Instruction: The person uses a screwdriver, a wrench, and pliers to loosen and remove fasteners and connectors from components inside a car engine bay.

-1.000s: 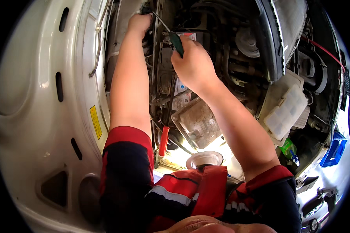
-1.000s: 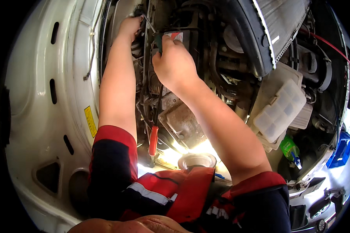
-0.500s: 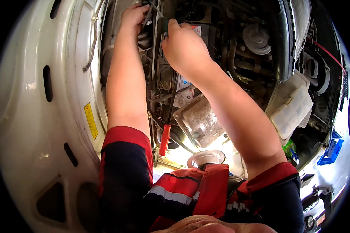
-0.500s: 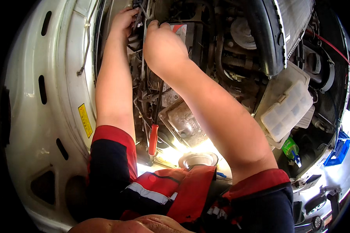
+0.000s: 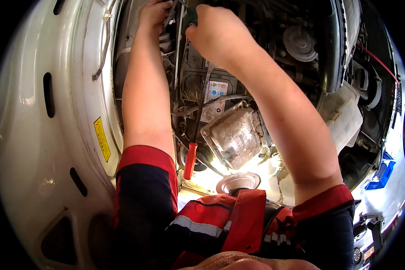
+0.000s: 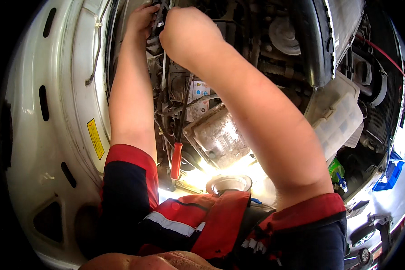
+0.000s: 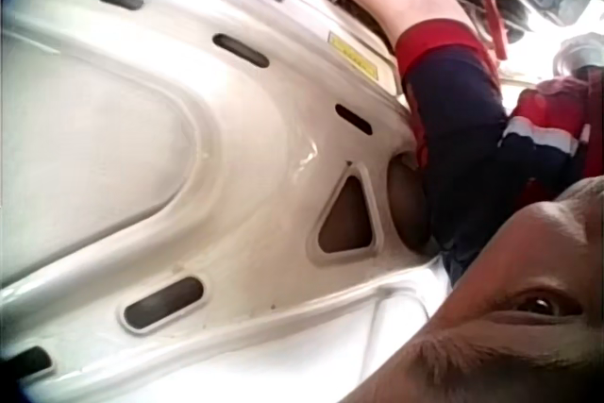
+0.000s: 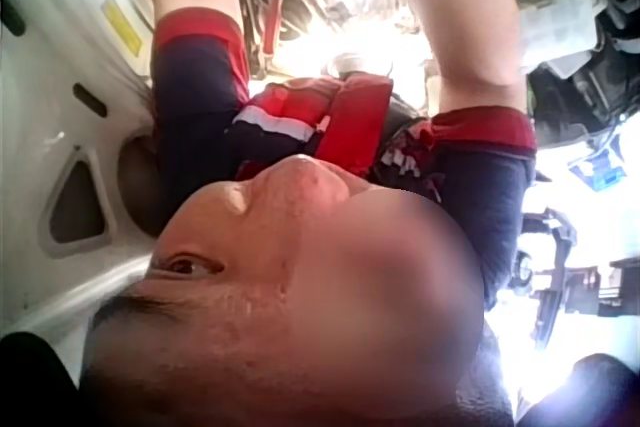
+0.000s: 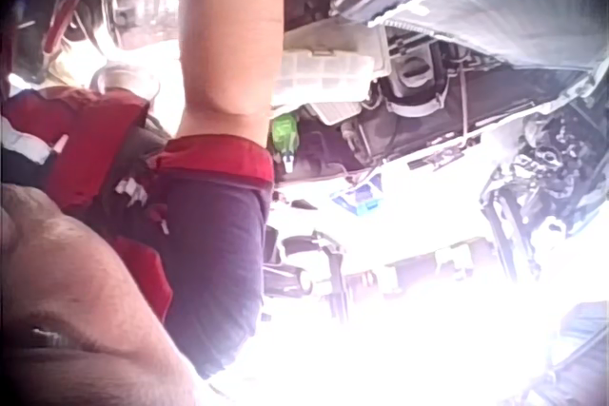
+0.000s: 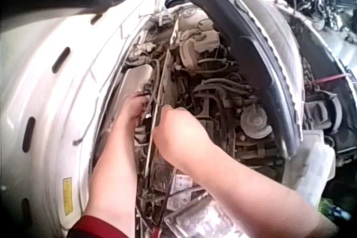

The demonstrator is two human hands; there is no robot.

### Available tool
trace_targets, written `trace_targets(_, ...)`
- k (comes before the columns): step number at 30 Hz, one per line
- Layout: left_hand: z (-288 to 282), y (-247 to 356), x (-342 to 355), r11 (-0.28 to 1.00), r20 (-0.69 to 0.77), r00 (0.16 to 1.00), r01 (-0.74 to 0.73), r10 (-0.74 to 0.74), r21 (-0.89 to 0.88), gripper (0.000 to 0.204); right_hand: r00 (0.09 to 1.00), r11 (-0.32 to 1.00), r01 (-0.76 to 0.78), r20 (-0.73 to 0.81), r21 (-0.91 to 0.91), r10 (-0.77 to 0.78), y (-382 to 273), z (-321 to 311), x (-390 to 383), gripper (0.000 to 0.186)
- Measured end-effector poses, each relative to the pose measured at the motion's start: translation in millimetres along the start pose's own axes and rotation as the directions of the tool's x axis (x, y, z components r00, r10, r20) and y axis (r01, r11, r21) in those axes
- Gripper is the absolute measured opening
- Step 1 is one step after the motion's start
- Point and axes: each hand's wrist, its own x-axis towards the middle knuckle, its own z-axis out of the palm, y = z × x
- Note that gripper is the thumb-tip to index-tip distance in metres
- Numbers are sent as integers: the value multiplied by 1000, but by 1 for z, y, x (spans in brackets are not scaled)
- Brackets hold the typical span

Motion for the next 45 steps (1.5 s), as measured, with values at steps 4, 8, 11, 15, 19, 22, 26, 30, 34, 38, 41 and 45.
trace_targets(4, 1, 8, -7, 998, -16, 1000, -24, 23, -55, 29, 987, 984, 159, -24, -82, -161, 4, -3, 9, 20)
trace_targets(8, 3, 10, -9, 999, -14, 1000, -28, 27, -31, 27, 998, 999, 46, -34, 15, -46, 0, 0, 13, 18)
trace_targets(11, 1, 11, -8, 1000, -3, 1000, -13, 13, -12, 26, 995, 997, 65, -82, 51, -61, 4, 3, 11, 23)
trace_targets(15, 4, 11, -9, 1000, -37, 999, -5, 5, -1, 20, 987, 964, 121, -71, -236, -141, 4, 22, 0, 20)
trace_targets(19, -1, 9, -7, 1000, -44, 999, 13, -12, 16, 16, 998, 968, 65, 8, -242, -65, -5, 37, -4, 24)
trace_targets(22, -7, 5, -2, 998, -53, 996, -69, 69, 6, 14, 991, 968, 136, 36, -211, -132, -9, 46, -10, 46)
trace_targets(26, 4, 6, -5, 998, -54, 997, -57, 55, -21, 13, 998, 988, -56, -14, 142, 59, 1, 71, -11, 49)
trace_targets(30, 13, 11, -6, 1000, -57, 998, 1, -3, -29, 15, 989, 983, -142, -27, 116, 146, -2, 80, -14, 51)
trace_targets(34, -8, 15, 4, 971, -14, 993, 114, -120, -212, 21, 991, 975, -100, -67, 200, 116, -18, 71, -14, 50)
trace_targets(38, 54, 29, -12, 963, -48, 985, 150, -165, -224, 28, 997, 981, -22, -67, 195, 35, 8, 56, -14, 47)
trace_targets(41, 46, 24, -4, 932, -26, 984, 160, -178, -326, 32, 996, 959, -77, -24, 273, 86, 2, 59, -14, 47)
trace_targets(45, 9, 6, 9, 979, -61, 991, 111, -123, -171, 26, 995, 976, -96, 12, 194, 96, -9, 60, -14, 50)
